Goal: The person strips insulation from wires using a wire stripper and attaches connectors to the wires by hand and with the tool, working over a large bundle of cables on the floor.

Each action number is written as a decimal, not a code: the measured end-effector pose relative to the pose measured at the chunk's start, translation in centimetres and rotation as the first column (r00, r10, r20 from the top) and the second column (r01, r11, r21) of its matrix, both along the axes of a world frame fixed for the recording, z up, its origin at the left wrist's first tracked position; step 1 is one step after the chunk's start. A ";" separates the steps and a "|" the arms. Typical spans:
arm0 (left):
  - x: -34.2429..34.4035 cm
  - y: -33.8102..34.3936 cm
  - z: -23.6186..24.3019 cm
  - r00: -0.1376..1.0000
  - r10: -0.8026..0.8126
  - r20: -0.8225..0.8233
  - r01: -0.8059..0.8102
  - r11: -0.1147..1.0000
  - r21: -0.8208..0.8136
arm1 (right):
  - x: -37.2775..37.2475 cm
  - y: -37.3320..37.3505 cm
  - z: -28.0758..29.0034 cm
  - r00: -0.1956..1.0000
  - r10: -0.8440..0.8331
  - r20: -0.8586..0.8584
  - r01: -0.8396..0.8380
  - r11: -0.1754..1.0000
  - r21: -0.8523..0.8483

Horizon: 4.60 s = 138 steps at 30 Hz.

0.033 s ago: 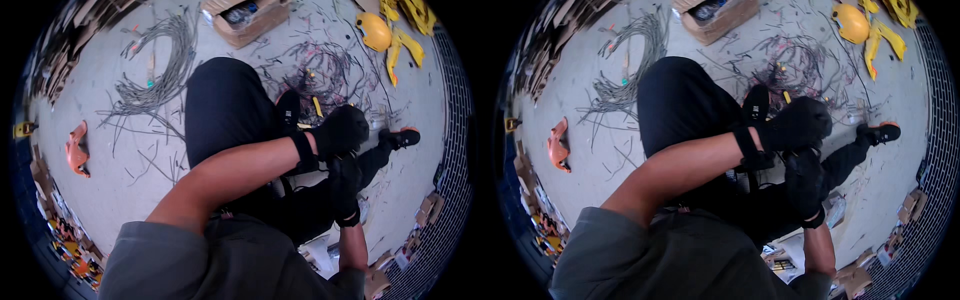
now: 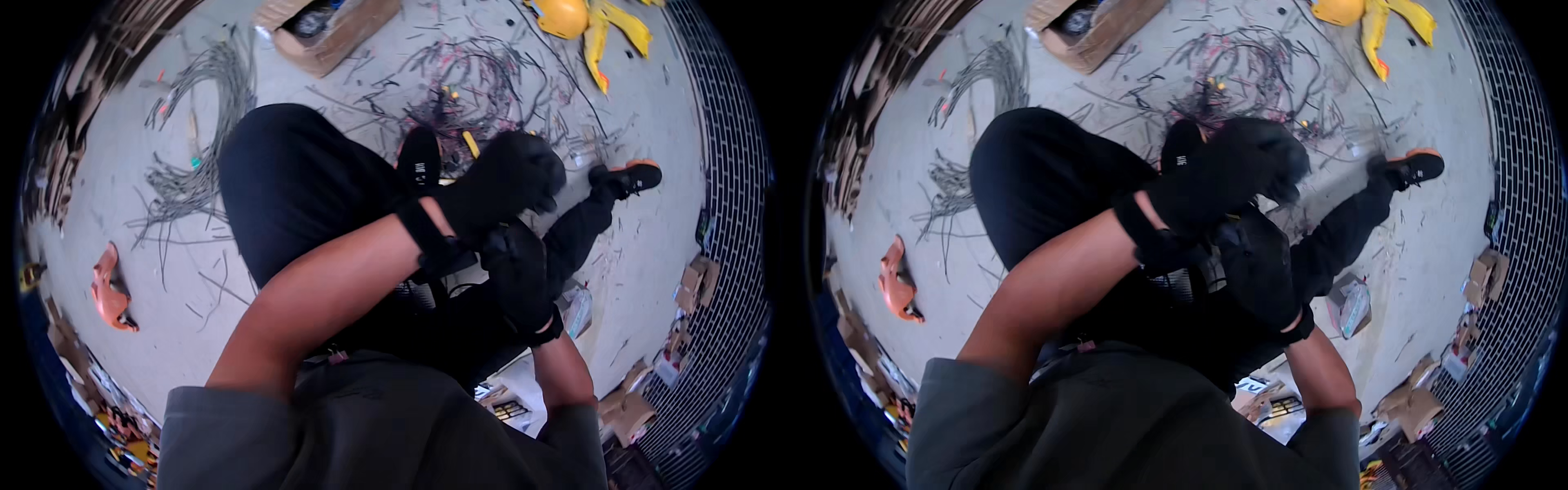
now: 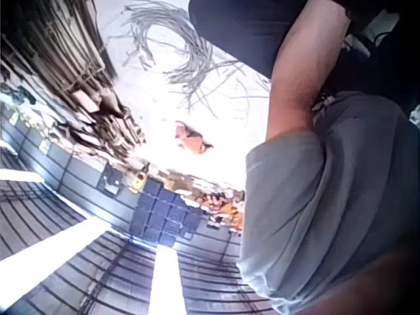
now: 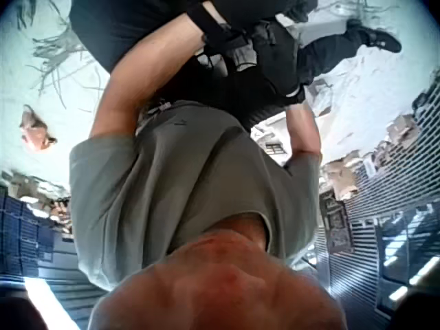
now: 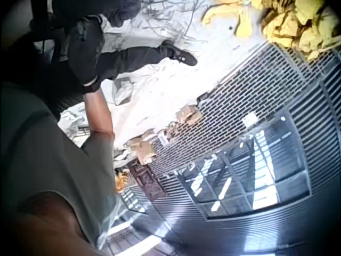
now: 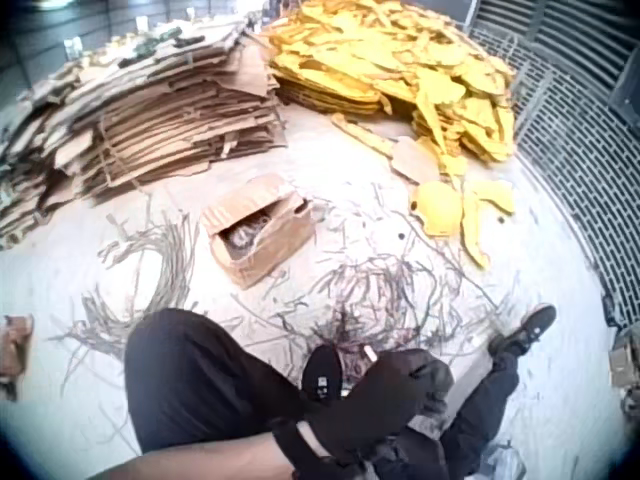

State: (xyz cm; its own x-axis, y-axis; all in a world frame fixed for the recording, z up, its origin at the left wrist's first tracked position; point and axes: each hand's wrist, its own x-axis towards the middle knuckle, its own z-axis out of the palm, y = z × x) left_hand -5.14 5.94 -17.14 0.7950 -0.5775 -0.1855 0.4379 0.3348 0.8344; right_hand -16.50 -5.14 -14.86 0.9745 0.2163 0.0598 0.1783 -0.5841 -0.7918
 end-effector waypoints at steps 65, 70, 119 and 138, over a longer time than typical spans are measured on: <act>-4.1 -4.2 0.7 0.462 -0.278 0.842 -0.312 0.838 0.448 | -0.2 -7.6 2.3 0.935 -0.311 0.171 0.335 0.931 -0.142; -2.7 -4.4 0.8 0.483 -0.187 0.855 -0.239 0.912 0.335 | -0.3 -8.2 2.5 0.934 -0.357 -0.016 0.356 0.924 0.138; -3.0 -3.0 3.0 0.977 -0.202 0.069 0.177 0.948 0.264 | 0.5 -7.3 2.4 0.946 -0.274 0.174 0.253 0.958 0.133; 0.0 -0.6 3.8 0.980 0.039 0.193 -0.062 0.992 0.114 | 5.0 -17.4 -16.2 0.749 -0.497 -0.438 0.540 0.841 -0.031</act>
